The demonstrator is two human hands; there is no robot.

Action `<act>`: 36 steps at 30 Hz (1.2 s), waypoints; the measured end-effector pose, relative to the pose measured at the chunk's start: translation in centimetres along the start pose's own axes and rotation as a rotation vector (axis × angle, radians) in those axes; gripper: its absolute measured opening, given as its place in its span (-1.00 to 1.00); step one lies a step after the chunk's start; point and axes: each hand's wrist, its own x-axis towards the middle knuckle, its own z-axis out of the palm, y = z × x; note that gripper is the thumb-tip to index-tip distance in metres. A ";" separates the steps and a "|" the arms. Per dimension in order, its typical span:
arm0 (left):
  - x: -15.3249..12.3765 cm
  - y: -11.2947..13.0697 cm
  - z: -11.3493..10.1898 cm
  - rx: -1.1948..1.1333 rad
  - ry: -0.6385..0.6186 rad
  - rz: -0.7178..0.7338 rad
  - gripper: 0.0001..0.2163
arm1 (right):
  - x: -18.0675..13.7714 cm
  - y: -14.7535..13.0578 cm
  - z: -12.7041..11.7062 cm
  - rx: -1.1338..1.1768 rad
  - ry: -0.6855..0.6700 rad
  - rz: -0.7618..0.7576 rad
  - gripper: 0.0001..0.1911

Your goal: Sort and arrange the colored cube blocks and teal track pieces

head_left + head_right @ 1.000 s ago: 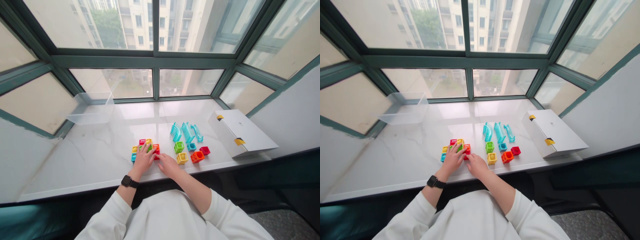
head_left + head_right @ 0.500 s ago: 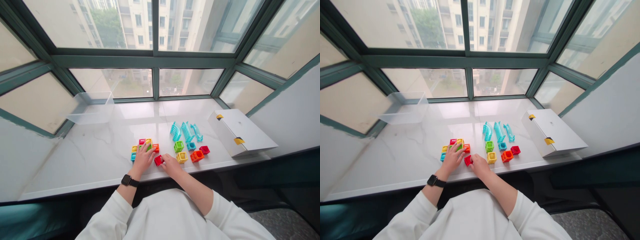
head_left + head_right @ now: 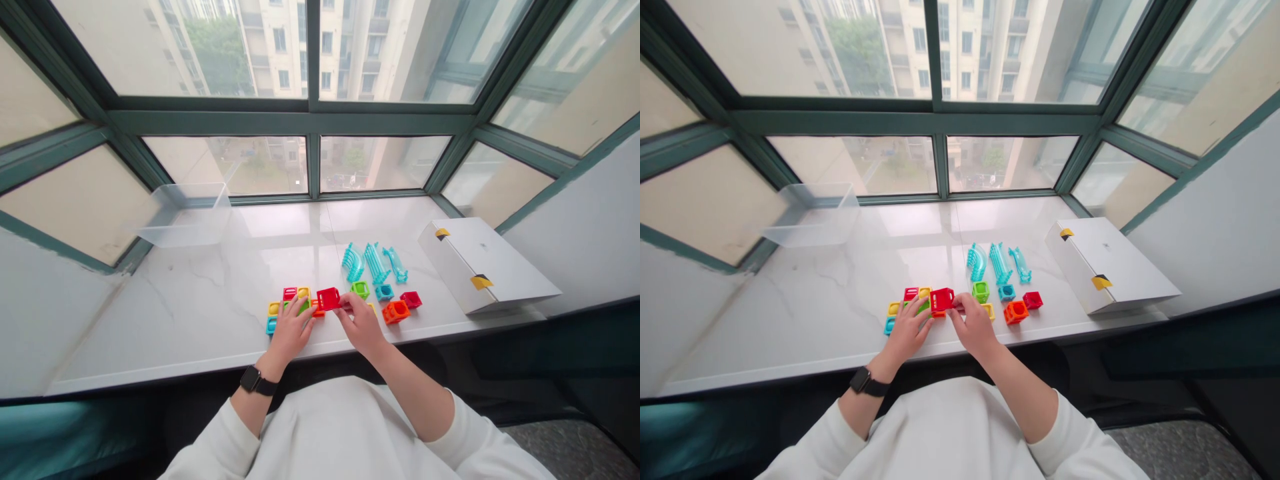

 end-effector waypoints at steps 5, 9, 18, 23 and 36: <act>0.0 2.3 -2.1 -0.278 0.087 -0.055 -0.60 | -0.2 -0.4 -0.4 0.093 0.025 0.026 -0.79; 0.4 5.0 -5.1 -0.544 0.155 0.007 -0.57 | -0.6 -0.9 -0.4 0.154 0.035 0.019 -0.74; 0.7 8.0 -6.3 -0.686 0.232 -0.062 -0.56 | -1.0 -1.9 -0.6 0.158 0.016 -0.024 -0.78; 1.2 9.2 -7.6 -0.607 0.257 0.026 -0.65 | -0.9 -1.9 -0.9 0.132 0.038 -0.016 -0.87; 1.8 10.8 -8.1 -0.546 0.248 0.061 -0.65 | -0.5 -1.7 -1.6 -0.039 0.082 0.009 -0.76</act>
